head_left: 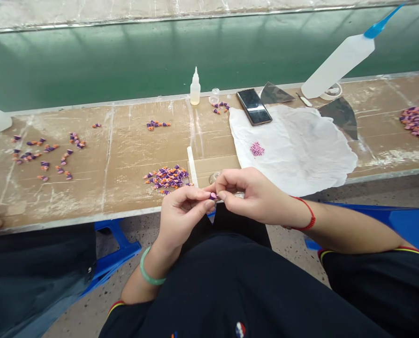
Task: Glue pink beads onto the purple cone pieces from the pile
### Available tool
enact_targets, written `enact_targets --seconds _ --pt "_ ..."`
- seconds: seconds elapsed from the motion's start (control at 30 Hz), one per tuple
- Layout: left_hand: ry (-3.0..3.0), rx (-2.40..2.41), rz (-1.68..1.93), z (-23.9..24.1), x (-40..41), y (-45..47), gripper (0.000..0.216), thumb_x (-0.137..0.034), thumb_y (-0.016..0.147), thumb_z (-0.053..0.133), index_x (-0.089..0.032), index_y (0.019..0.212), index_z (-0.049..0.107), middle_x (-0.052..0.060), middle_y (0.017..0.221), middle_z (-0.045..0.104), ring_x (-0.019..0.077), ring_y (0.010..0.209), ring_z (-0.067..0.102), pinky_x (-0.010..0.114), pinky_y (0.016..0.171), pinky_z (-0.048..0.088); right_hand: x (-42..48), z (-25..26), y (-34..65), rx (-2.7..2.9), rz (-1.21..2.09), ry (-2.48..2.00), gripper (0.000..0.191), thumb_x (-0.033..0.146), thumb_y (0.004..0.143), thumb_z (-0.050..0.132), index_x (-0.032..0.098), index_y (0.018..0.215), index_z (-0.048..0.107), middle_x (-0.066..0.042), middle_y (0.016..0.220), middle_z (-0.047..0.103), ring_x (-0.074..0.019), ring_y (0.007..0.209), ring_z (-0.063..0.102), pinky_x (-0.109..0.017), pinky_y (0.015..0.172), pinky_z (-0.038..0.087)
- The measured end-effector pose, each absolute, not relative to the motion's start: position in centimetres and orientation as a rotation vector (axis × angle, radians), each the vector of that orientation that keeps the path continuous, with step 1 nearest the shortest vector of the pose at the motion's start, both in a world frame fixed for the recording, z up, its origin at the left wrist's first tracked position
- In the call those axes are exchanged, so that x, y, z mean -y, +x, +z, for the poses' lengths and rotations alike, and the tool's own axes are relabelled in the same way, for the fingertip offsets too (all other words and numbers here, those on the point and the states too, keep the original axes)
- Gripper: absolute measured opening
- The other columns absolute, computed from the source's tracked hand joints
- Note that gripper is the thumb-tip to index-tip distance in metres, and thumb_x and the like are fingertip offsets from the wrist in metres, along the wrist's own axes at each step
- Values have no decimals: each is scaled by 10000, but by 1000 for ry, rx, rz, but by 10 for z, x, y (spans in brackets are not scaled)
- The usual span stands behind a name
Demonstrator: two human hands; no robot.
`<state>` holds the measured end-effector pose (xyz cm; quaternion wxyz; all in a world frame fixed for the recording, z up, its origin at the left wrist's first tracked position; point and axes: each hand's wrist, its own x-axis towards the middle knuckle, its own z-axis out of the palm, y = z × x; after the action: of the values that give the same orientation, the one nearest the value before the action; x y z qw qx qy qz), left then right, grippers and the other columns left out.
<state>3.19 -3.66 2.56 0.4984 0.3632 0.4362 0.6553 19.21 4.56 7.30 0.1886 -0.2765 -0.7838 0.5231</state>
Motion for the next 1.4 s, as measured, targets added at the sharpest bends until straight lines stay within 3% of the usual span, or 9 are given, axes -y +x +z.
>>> enact_targets --seconds 0.43,0.6,0.77,0.97,1.2,1.4 --pt "755 -1143 1559 26 36 37 325 -420 606 944 -190 693 731 16 658 753 135 502 682 234 480 585 -43 68 191 2373 948 -596 153 108 877 499 207 761 495 15 715 680 -86 584 580 -195 564 421" --pt "746 -1131 1549 26 34 36 309 -391 609 947 -188 693 730 8 660 750 122 506 680 215 489 579 -43 65 191 2394 879 -574 158 104 891 486 204 770 499 6 722 685 -90 589 583 -200 568 422" --pt "745 -1163 1482 28 33 34 292 -371 623 939 -179 705 734 13 643 745 120 507 677 207 499 581 -48 66 196 2380 1059 -641 107 129 883 510 194 812 556 -4 741 709 -110 623 638 -215 583 477" --pt "845 -1290 1415 32 30 26 203 -283 669 891 -183 770 747 10 637 729 131 517 669 228 515 578 -63 72 221 2070 1263 -963 97 190 899 532 212 922 623 -68 989 788 -209 902 757 -337 766 621" --pt "1321 -1618 1101 17 13 -13 63 -240 759 757 -194 790 788 61 734 765 179 634 681 275 595 538 -79 46 253 1901 1295 -1176 67 254 888 584 223 881 642 -65 956 792 -233 918 764 -411 851 634" --pt "1619 -1916 768 7 -27 -58 187 -339 813 709 -193 900 787 20 628 690 176 578 596 283 572 457 -92 18 270 1831 1272 -1275 116 330 868 590 232 867 652 -74 939 794 -259 881 769 -431 799 640"
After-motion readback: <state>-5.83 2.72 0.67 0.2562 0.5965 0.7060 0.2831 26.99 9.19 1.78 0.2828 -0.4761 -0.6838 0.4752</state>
